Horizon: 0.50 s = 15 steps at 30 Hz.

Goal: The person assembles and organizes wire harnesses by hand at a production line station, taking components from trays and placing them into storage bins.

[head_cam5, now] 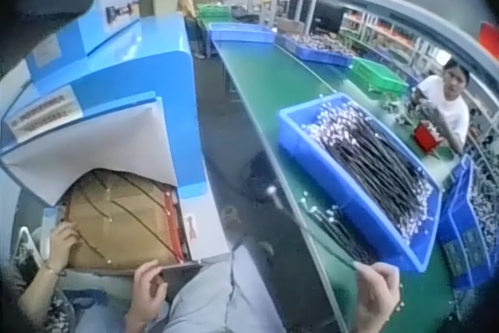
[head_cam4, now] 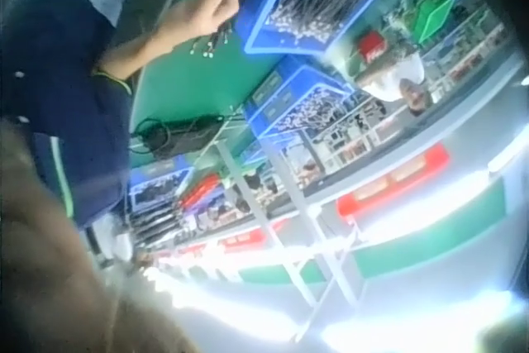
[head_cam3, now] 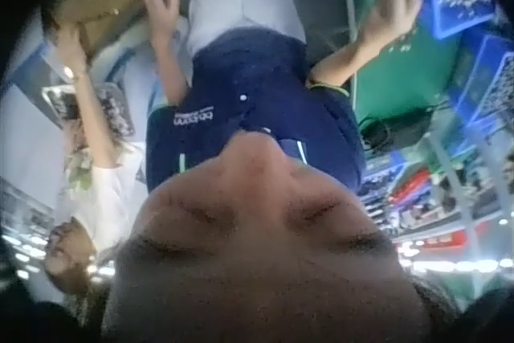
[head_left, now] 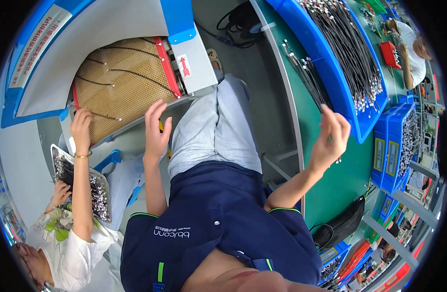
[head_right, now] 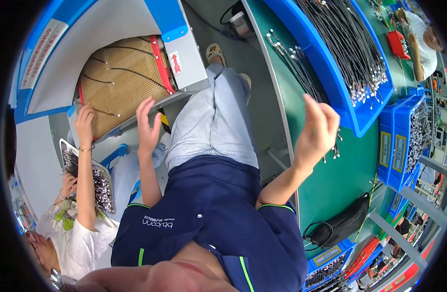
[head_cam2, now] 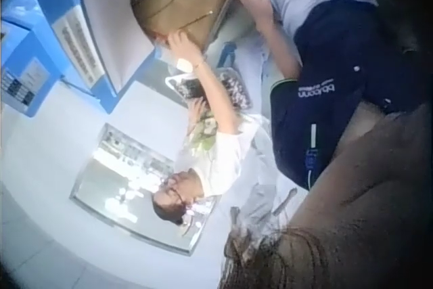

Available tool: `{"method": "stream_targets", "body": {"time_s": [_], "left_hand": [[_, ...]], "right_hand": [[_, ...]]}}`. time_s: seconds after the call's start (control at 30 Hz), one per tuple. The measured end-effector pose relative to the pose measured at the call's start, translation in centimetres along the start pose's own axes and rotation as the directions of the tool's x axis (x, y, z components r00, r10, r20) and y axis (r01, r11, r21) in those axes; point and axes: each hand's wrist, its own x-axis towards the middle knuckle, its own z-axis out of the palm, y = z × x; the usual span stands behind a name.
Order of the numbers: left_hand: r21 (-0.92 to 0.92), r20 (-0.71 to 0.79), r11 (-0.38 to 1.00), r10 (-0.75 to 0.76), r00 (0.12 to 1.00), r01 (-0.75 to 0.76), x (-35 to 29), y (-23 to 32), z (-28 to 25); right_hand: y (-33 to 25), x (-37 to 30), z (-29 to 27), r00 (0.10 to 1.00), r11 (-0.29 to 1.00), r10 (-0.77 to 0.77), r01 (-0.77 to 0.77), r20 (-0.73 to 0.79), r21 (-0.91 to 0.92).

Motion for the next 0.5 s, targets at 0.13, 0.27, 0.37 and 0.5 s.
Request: {"method": "stream_targets", "body": {"time_s": [0.13,0.27,0.37,0.5], "left_hand": [[0.054,-0.204,0.984,0.176,0.963,-0.169,1.6,3.0,0.0],[0.003,0.183,0.976,0.212,0.96,-0.216,1.7,2.9,-0.3],[-0.032,0.351,0.999,0.008,0.936,0.003,-0.7,1.3,-0.8],[-0.064,0.386,0.996,0.088,0.919,-0.068,0.0,2.8,0.8]], "right_hand": [[-2.9,-1.5,0.5,0.873,0.99,-0.121,0.069,0.473,0.126],[-3.2,-4.0,2.9,0.821,0.92,0.038,-0.252,0.57,0.301],[-3.2,-4.7,5.7,0.726,0.894,-0.011,-0.3,0.688,0.332],[-3.8,-6.1,7.7,0.673,0.881,-0.21,-0.184,0.709,0.436]]}}
